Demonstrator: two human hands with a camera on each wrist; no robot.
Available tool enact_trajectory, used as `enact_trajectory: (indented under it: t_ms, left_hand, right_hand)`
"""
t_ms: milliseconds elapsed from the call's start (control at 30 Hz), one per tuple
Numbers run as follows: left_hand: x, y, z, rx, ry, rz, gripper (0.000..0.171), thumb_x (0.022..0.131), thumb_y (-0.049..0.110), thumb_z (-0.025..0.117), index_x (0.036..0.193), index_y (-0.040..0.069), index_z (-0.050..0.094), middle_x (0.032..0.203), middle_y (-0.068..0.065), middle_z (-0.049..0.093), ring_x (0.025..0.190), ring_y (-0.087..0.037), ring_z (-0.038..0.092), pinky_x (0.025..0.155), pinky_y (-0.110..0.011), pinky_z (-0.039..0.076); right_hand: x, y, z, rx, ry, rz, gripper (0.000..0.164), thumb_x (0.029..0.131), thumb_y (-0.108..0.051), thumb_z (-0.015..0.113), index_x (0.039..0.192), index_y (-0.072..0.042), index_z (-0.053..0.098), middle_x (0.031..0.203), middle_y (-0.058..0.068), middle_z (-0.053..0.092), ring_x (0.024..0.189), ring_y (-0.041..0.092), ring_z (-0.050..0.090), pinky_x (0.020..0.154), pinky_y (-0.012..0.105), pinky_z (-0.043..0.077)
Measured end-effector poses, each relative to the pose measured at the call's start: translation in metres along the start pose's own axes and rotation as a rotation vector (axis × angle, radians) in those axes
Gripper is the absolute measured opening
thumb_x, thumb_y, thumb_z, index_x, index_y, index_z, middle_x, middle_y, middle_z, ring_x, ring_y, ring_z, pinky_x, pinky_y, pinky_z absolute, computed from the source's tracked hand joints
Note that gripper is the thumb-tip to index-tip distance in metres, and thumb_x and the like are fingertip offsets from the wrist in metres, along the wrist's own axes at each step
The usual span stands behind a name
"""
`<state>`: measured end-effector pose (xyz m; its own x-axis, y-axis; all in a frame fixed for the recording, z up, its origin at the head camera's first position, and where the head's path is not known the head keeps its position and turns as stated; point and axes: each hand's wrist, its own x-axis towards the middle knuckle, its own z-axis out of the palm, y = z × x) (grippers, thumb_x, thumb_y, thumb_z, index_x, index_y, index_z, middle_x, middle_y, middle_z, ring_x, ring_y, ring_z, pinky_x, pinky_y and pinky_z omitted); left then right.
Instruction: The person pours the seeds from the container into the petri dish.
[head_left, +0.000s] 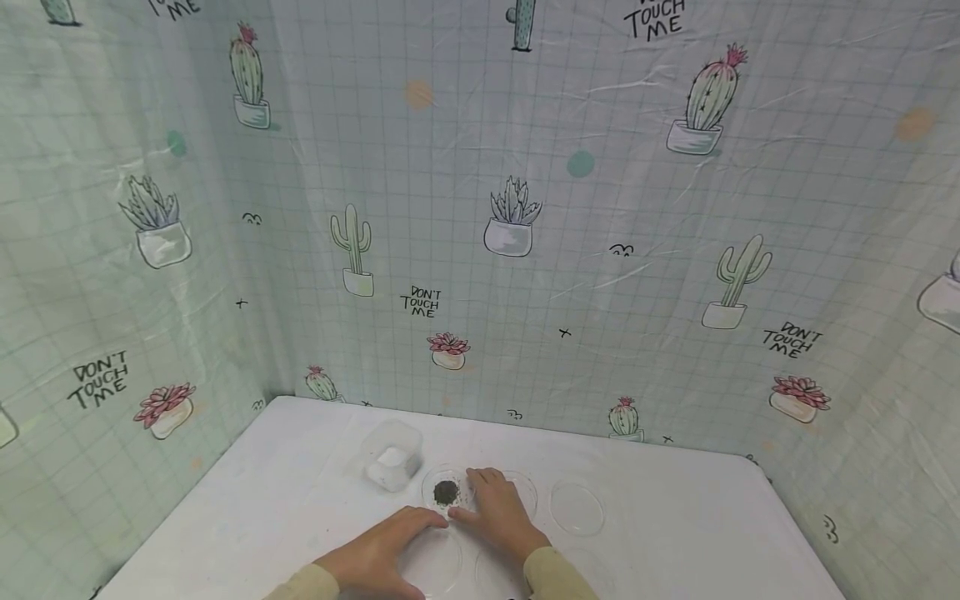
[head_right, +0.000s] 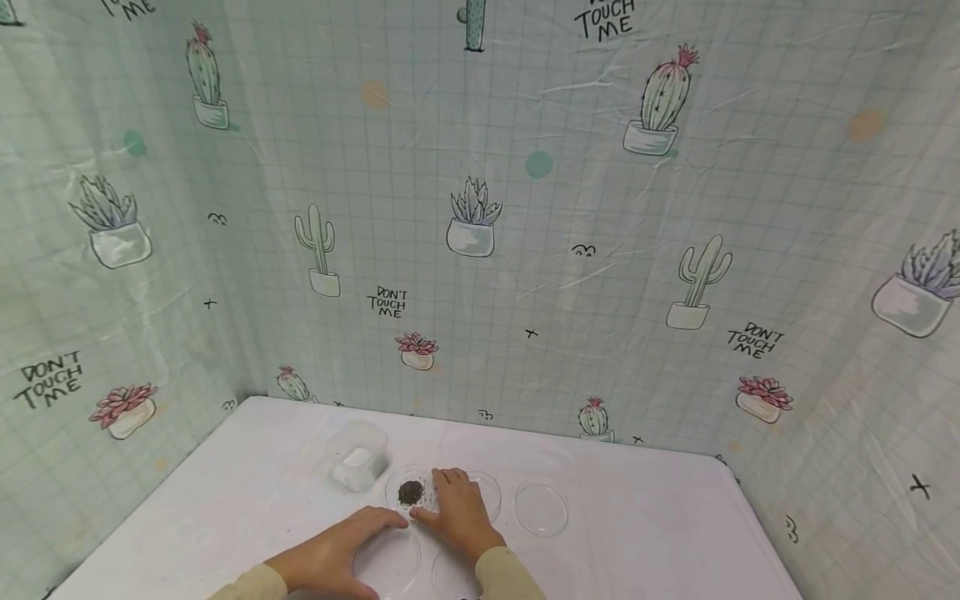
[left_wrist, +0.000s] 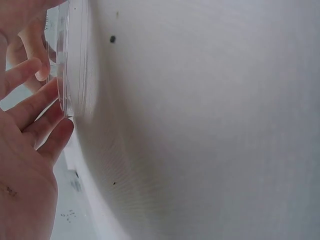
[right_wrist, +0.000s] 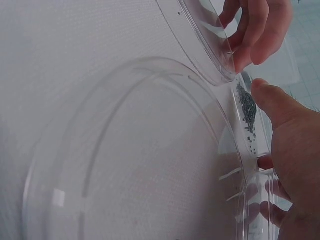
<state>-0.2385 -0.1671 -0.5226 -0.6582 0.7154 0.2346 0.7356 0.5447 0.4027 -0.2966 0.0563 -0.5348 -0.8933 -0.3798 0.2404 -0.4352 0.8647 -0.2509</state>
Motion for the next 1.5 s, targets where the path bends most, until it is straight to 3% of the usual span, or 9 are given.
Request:
enact_trajectory:
  t_ms: [300, 433, 700, 867, 1033, 1133, 1500]
  left_hand:
    - [-0.001, -0.002, -0.003, 0.05, 0.053, 0.06, 0.084, 0.063, 0.052, 0.075, 0.132, 0.018, 0.041, 0.131, 0.004, 0.046, 0.12, -0.014, 0.045, 0.099, -0.034, 0.044]
    - [-0.001, -0.002, -0.006, 0.057, 0.079, 0.058, 0.084, 0.062, 0.052, 0.076, 0.131, 0.019, 0.041, 0.13, 0.002, 0.047, 0.118, -0.013, 0.045, 0.097, -0.033, 0.045]
    - [0.002, -0.008, -0.009, 0.079, 0.148, 0.125, 0.085, 0.062, 0.051, 0.077, 0.13, 0.014, 0.042, 0.128, -0.002, 0.048, 0.117, -0.015, 0.045, 0.096, -0.034, 0.045]
    - [0.005, -0.006, -0.013, 0.076, 0.14, 0.082, 0.083, 0.063, 0.049, 0.077, 0.131, 0.017, 0.041, 0.129, -0.003, 0.048, 0.119, -0.016, 0.044, 0.096, -0.037, 0.046]
    - [0.011, -0.004, -0.016, 0.09, 0.101, -0.053, 0.081, 0.065, 0.049, 0.076, 0.134, 0.026, 0.038, 0.134, -0.002, 0.044, 0.123, -0.018, 0.042, 0.098, -0.044, 0.044]
    - [0.014, -0.004, -0.017, 0.093, 0.087, -0.113, 0.08, 0.066, 0.048, 0.075, 0.134, 0.026, 0.038, 0.136, 0.0, 0.042, 0.125, -0.02, 0.04, 0.099, -0.047, 0.043]
    - [0.021, -0.003, -0.018, 0.1, 0.16, -0.14, 0.077, 0.069, 0.045, 0.075, 0.133, 0.019, 0.041, 0.135, -0.003, 0.043, 0.125, -0.02, 0.041, 0.099, -0.045, 0.044]
  right_hand:
    - [0.001, 0.002, 0.002, 0.004, -0.008, 0.013, 0.076, 0.077, -0.063, 0.055, 0.129, -0.008, 0.049, 0.125, 0.006, 0.056, 0.119, 0.024, 0.048, 0.095, 0.045, 0.044]
    - [0.001, 0.003, 0.002, 0.016, -0.024, 0.024, 0.077, 0.077, -0.064, 0.054, 0.129, -0.008, 0.049, 0.125, 0.006, 0.055, 0.12, 0.025, 0.048, 0.096, 0.046, 0.044]
    - [0.001, 0.004, 0.002, 0.019, -0.022, 0.02, 0.077, 0.076, -0.066, 0.053, 0.128, -0.008, 0.05, 0.125, 0.006, 0.056, 0.119, 0.025, 0.049, 0.095, 0.046, 0.044]
    - [0.0, 0.004, 0.001, 0.033, -0.015, 0.005, 0.076, 0.076, -0.064, 0.055, 0.127, -0.008, 0.05, 0.124, 0.006, 0.056, 0.118, 0.025, 0.049, 0.095, 0.046, 0.044]
    - [-0.001, 0.003, 0.0, 0.042, -0.025, 0.004, 0.075, 0.076, -0.063, 0.056, 0.128, -0.009, 0.049, 0.126, 0.006, 0.056, 0.12, 0.025, 0.048, 0.096, 0.047, 0.044]
    - [0.0, 0.003, 0.0, 0.046, -0.037, 0.014, 0.075, 0.076, -0.063, 0.055, 0.128, -0.01, 0.048, 0.127, 0.005, 0.055, 0.121, 0.025, 0.048, 0.097, 0.047, 0.043]
    - [-0.001, 0.005, -0.007, 0.022, -0.02, -0.022, 0.074, 0.071, -0.057, 0.066, 0.128, -0.013, 0.048, 0.126, 0.006, 0.054, 0.121, 0.026, 0.047, 0.096, 0.047, 0.045]
